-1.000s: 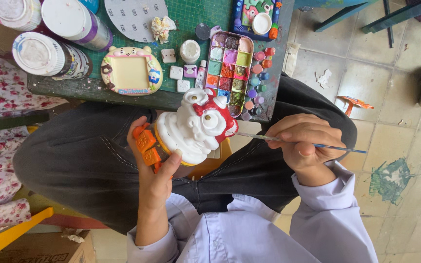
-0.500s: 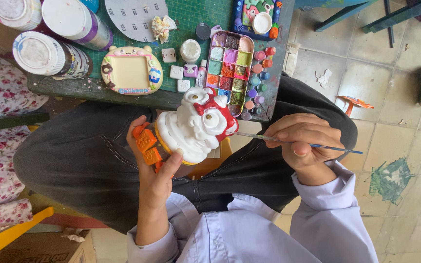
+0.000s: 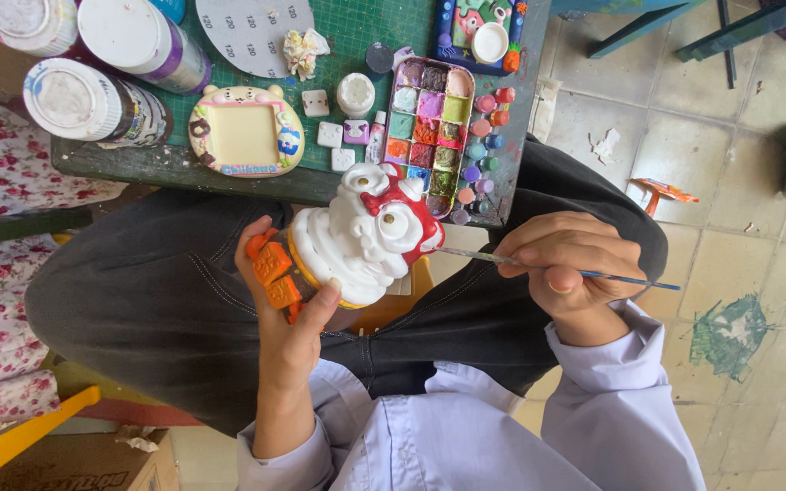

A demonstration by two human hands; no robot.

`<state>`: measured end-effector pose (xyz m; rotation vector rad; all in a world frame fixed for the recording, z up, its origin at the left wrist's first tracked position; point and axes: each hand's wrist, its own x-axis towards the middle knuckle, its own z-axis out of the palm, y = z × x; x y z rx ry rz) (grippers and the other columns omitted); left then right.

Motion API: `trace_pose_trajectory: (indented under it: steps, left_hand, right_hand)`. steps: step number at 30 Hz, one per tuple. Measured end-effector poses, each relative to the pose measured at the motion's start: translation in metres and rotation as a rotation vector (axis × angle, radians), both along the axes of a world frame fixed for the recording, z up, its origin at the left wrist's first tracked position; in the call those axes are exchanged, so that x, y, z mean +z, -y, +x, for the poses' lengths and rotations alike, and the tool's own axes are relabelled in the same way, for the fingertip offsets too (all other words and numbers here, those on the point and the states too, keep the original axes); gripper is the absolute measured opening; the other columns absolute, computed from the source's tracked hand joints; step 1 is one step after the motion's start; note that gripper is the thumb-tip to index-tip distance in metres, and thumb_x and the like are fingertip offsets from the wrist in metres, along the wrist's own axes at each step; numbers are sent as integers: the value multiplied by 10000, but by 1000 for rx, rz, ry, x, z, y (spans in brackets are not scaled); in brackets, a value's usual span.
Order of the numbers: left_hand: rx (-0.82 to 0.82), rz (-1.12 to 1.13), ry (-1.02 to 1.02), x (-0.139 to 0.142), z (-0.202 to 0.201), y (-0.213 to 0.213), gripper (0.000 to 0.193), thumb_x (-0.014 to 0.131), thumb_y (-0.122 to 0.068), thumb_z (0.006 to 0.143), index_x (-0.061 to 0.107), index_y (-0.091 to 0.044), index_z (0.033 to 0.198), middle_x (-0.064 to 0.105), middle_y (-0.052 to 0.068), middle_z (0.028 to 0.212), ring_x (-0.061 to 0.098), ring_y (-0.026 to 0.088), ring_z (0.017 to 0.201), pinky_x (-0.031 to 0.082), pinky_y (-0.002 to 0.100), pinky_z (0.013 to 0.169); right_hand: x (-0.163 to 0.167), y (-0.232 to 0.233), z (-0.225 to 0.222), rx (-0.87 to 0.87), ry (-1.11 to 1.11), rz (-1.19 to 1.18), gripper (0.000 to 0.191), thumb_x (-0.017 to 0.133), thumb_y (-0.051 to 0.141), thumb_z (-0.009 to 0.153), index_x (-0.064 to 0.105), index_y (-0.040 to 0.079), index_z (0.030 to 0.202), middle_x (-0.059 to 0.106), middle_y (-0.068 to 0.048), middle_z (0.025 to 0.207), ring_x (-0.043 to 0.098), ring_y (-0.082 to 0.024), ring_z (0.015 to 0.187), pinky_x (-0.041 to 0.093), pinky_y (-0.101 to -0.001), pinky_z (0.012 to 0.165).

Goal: The person sits on the floor holding a plaster figurine and paints its details with a small brush, dipping the brush into a watercolor palette on a low table. They wipe the brush, set the figurine on the table, and handle a small plaster piece before picking the figurine up again.

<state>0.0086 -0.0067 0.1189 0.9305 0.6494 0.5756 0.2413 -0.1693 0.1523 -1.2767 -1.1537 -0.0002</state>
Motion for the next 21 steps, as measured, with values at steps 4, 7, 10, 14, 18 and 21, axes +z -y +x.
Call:
trace_pose_trajectory:
  steps: [4,7,10,14,18,21]
  left_hand:
    - [0,-5,2,-1,-1,0,920,774,-114,882,187,-120,1590,375,124,1477,437,239,1397,372,391,1209]
    - [-5,-5,1,-1,-1,0,919,773,-121,885,183,-120,1590,374,127,1476,437,240,1396,376,391,1204]
    - [-9,3,-10,-1,-1,0,915,770,-124,887,187,-117,1591,375,128,1478,437,239,1393,380,387,1195]
    - [-6,3,1,0,-1,0,922,773,-121,883,184,-118,1593,368,125,1479,431,237,1400,378,387,1203]
    - [-6,-8,-5,1,-2,-1,919,770,-118,885,183,-119,1592,370,124,1474,435,238,1391,380,385,1197]
    - [-10,-5,-8,2,-2,0,920,770,-115,882,185,-119,1592,372,124,1475,436,238,1391,379,384,1195]
  right_hand:
    - [1,0,0,-1,1,-15,487,576,389,1063,628,-38,836,625,-117,599,702,-271,576,582,-338,503]
    - [1,-1,0,-4,5,-1,492,575,392,1058,630,-40,831,625,-115,593,701,-266,567,583,-333,496]
    - [1,-1,0,7,-1,2,492,575,396,1058,628,-39,834,627,-113,597,698,-268,567,587,-342,504]
    - [2,0,0,10,15,-42,482,575,378,1074,615,-43,842,624,-116,616,694,-273,574,583,-345,512]
    - [3,-1,1,-76,-28,2,458,578,336,1083,598,-49,835,602,-116,605,661,-244,532,558,-320,468]
    - [6,0,2,-36,-34,1,473,564,348,1091,604,-53,843,598,-114,607,658,-248,541,547,-298,449]
